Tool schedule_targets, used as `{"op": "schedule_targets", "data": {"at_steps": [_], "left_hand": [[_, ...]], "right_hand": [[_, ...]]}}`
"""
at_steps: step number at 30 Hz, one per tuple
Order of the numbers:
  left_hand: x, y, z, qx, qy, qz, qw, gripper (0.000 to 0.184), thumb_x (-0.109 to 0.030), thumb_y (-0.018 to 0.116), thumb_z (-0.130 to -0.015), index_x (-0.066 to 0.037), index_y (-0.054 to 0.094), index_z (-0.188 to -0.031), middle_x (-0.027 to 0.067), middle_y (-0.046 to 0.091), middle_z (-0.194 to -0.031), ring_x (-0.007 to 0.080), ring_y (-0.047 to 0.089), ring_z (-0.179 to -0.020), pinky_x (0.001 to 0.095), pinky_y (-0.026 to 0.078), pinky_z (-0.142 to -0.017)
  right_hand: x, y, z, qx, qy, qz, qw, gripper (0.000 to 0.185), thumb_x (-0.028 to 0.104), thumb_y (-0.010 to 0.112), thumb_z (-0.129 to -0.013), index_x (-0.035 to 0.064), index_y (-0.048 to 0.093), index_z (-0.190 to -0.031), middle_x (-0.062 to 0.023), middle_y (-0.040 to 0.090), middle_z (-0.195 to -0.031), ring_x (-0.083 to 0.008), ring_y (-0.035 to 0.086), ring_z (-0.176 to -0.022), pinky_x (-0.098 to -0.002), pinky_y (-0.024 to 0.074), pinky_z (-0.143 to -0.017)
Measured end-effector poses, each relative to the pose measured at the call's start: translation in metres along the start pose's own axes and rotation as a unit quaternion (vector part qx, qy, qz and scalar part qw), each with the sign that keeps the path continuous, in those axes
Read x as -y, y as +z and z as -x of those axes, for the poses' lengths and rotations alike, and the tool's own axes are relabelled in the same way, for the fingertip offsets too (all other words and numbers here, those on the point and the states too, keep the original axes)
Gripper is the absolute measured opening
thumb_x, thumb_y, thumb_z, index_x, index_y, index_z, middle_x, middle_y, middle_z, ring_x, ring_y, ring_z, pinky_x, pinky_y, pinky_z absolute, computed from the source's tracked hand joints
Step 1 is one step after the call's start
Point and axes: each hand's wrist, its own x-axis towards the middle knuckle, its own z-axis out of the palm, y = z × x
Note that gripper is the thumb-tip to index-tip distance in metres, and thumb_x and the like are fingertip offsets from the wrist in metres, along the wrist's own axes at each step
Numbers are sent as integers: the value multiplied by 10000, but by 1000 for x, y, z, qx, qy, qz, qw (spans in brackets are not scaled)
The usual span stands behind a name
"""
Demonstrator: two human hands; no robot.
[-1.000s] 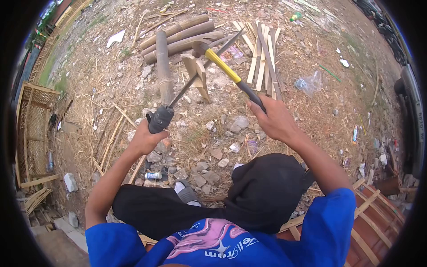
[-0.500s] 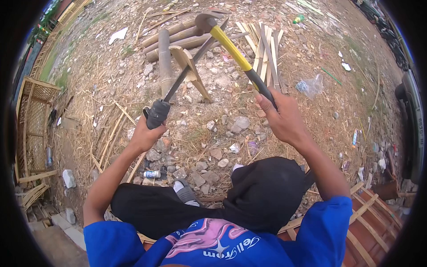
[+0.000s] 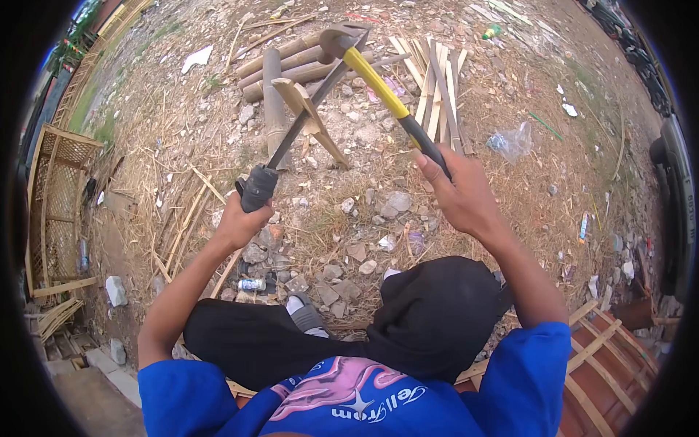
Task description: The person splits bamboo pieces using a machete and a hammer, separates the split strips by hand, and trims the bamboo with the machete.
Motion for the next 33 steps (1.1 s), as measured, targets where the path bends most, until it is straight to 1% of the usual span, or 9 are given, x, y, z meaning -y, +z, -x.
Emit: {"op": "schedule_targets", "data": {"at_steps": [4, 8, 11, 15, 19, 21, 23, 30, 33], "left_hand": [[-7, 3, 2, 5, 19, -13, 1000, 246, -233, 688, -737, -9, 634, -825, 62, 609, -672, 161, 557, -606, 343, 457, -613], [-3, 1, -1, -3, 1, -26, 1000, 244, -227, 689, -739, -11, 637, -839, 63, 609, -671, 166, 563, -606, 346, 460, -612], [3, 1, -6, -5, -9, -1, 1000, 249, -227, 690, -740, -10, 636, -848, 65, 609, -669, 167, 565, -604, 347, 460, -609], [2, 1, 1, 6, -24, -17, 1000, 245, -223, 685, -740, -8, 623, -840, 57, 596, -658, 162, 544, -574, 342, 451, -586], [-9, 0, 2, 20, 3, -25, 999, 242, -218, 676, -740, -8, 609, -838, 48, 580, -650, 160, 527, -572, 341, 441, -583], [-5, 1, 0, 13, 3, -15, 1000, 242, -218, 672, -739, -7, 605, -835, 49, 576, -648, 160, 524, -576, 342, 438, -585], [-5, 0, -4, 2, -4, 5, 1000, 243, -220, 669, -737, -6, 603, -830, 52, 573, -645, 162, 522, -580, 342, 435, -586], [-14, 3, 5, 4, 32, -55, 998, 249, -228, 668, -732, 0, 604, -807, 66, 581, -643, 175, 529, -587, 359, 445, -598], [-12, 4, 4, -1, 24, -41, 999, 264, -238, 678, -725, 5, 598, -791, 75, 585, -642, 180, 535, -591, 364, 452, -605]], "right_hand": [[22, -13, 5, -40, -38, -112, 992, 444, 440, 530, -988, 3, 606, -994, -49, 491, -609, -134, 473, -574, -327, 389, -540], [-25, 14, 0, 6, -15, 93, 996, 416, 406, 530, -989, -6, 588, -970, -87, 497, -614, -170, 485, -570, -360, 403, -552], [-6, 6, 0, 4, -4, 57, 998, 432, 422, 539, -981, -7, 586, -971, -86, 488, -609, -169, 485, -571, -363, 399, -551], [40, -17, 7, -68, -85, -122, 987, 392, 387, 538, -998, 1, 596, -956, 7, 463, -583, -72, 429, -530, -288, 343, -481], [4, 0, 9, -54, -125, -207, 969, 328, 314, 557, -998, -5, 582, -928, 34, 445, -589, -50, 406, -531, -272, 332, -474], [-15, 16, 1, 2, -19, 60, 998, 387, 372, 529, -994, -2, 571, -903, -53, 476, -603, -148, 471, -556, -349, 380, -532], [-26, 17, 2, 14, 0, 104, 994, 435, 419, 519, -989, 2, 578, -885, -78, 469, -607, -179, 487, -568, -361, 383, -544], [19, -3, 6, -47, -58, -91, 993, 475, 449, 506, -997, -14, 590, -924, -18, 477, -593, -87, 441, -540, -290, 355, -512], [-9, 16, 9, -50, -79, -47, 995, 465, 451, 518, -990, -6, 597, -959, -22, 475, -589, -91, 453, -551, -293, 361, -518]]}}
